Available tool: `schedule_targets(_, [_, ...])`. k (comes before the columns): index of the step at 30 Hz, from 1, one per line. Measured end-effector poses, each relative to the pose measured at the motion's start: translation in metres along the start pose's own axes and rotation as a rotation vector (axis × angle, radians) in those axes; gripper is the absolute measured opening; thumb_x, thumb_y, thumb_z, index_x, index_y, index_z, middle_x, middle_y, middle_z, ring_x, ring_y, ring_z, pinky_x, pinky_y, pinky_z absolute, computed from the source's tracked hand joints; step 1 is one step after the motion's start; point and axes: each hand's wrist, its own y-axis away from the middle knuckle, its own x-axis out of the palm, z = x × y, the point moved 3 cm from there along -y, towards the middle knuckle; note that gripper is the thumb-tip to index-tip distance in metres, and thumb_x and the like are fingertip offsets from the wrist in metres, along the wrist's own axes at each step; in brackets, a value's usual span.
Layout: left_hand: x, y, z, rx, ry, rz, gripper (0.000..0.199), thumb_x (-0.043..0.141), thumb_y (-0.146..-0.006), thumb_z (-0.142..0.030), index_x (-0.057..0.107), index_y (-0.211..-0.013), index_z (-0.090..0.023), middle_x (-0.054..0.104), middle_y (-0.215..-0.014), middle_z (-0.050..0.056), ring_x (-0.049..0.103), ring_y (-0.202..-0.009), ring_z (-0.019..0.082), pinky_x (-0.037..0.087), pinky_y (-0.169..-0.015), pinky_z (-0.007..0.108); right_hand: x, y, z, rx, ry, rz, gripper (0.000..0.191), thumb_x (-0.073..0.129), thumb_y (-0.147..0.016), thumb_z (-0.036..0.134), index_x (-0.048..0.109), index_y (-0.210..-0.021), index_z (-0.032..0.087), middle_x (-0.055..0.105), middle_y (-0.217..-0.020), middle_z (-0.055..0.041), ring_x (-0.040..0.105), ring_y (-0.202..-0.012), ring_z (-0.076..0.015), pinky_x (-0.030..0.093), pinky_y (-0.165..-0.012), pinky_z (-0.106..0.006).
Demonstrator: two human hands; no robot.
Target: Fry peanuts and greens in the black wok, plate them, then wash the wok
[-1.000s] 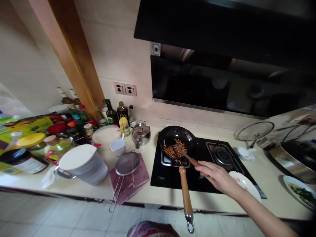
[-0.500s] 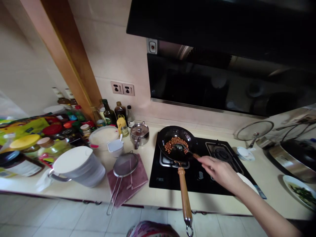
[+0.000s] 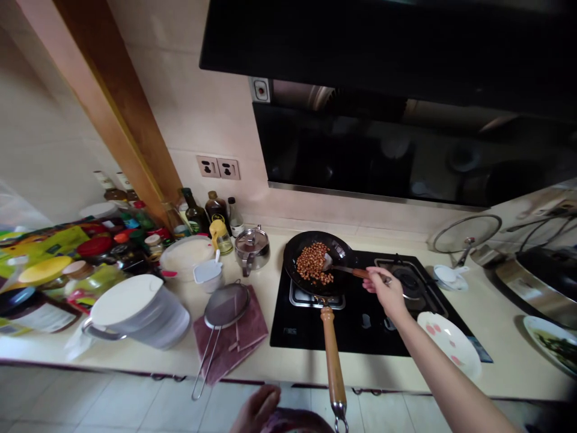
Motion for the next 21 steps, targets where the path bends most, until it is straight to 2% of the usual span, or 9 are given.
schedule_targets(2, [0.03,-0.002,-0.034,0.139,0.102,0.199,0.046,0.063,-0.074,-0.06,0.067,-0.096,-0.02,0.069,-0.089,0.004,0.061,-0.09,0.021,0.045,-0.079,0.029,0.003,0.004,0.004,-0.048,0.014,0.07,0.04,0.057,-0.08,0.049,0.067,-0.097,0.014,0.071,-0.069,-0.0076,0.071,-0.065,-0.0229,0.058,-0.06,-0.033])
schedule_targets(4, [0.06,-0.001,-0.06,0.131,0.232,0.356,0.049,0.061,-0.076,-0.058,0.062,-0.108,-0.021,0.069,-0.093,0.006,0.062,-0.09,0.02,0.044,-0.079,0.03,0.002,0.007,0.016,-0.195,0.091,0.131,0.033,0.058,-0.083,0.045,0.067,-0.098,0.017,0.073,-0.081,-0.0075,0.07,-0.074,-0.0221,0.057,-0.067,-0.033])
schedule_targets(7, [0.098,0.001,-0.077,-0.092,0.586,0.517,0.048,0.068,-0.071,-0.057,0.056,-0.102,-0.022,0.069,-0.086,0.005,0.066,-0.075,0.02,0.043,-0.065,0.029,0.007,0.009,0.035,-0.554,0.308,0.227,0.023,0.052,-0.089,0.034,0.068,-0.1,0.022,0.071,-0.098,-0.0068,0.068,-0.088,-0.0214,0.055,-0.08,-0.034])
schedule_targets(9, [0.113,0.001,-0.079,-0.214,0.777,0.579,0.05,0.073,-0.067,-0.055,0.053,-0.099,-0.023,0.07,-0.087,0.006,0.068,-0.074,0.022,0.043,-0.063,0.03,0.018,0.011,0.038,-0.752,0.436,0.285,0.021,0.05,-0.091,0.026,0.069,-0.101,0.023,0.07,-0.102,-0.0073,0.066,-0.096,-0.0219,0.054,-0.086,-0.037])
schedule_targets(12, [0.12,0.001,-0.079,-0.254,0.83,0.561,0.055,0.08,-0.06,-0.051,0.051,-0.098,-0.022,0.069,-0.078,0.005,0.068,-0.066,0.022,0.045,-0.062,0.032,0.033,0.025,0.034,-0.923,0.562,0.399,0.023,0.05,-0.091,0.018,0.068,-0.103,0.024,0.068,-0.109,-0.0093,0.064,-0.103,-0.0219,0.054,-0.089,-0.038])
schedule_targets(15, [0.116,0.003,-0.079,-0.246,0.78,0.468,0.059,0.082,-0.056,-0.052,0.05,-0.095,-0.021,0.066,-0.067,0.001,0.062,-0.054,0.017,0.045,-0.057,0.031,0.026,0.05,0.033,-0.998,0.646,0.545,0.028,0.053,-0.088,0.012,0.066,-0.109,0.025,0.065,-0.116,-0.0091,0.062,-0.106,-0.0213,0.055,-0.088,-0.036])
schedule_targets(17, [0.11,0.005,-0.079,-0.243,0.73,0.417,0.06,0.081,-0.056,-0.054,0.049,-0.095,-0.021,0.065,-0.064,-0.001,0.06,-0.051,0.015,0.045,-0.056,0.03,0.007,0.067,0.042,-1.013,0.688,0.589,0.033,0.053,-0.087,0.01,0.065,-0.113,0.026,0.065,-0.117,-0.0082,0.063,-0.106,-0.0213,0.055,-0.088,-0.036])
schedule_targets(21, [0.091,0.006,-0.078,-0.167,0.571,0.332,0.062,0.075,-0.058,-0.063,0.05,-0.094,-0.019,0.062,-0.065,-0.001,0.055,-0.048,0.011,0.042,-0.047,0.026,-0.051,0.093,0.079,-0.94,0.741,0.591,0.041,0.053,-0.087,0.013,0.058,-0.124,0.03,0.065,-0.122,-0.0058,0.064,-0.106,-0.0217,0.057,-0.086,-0.035])
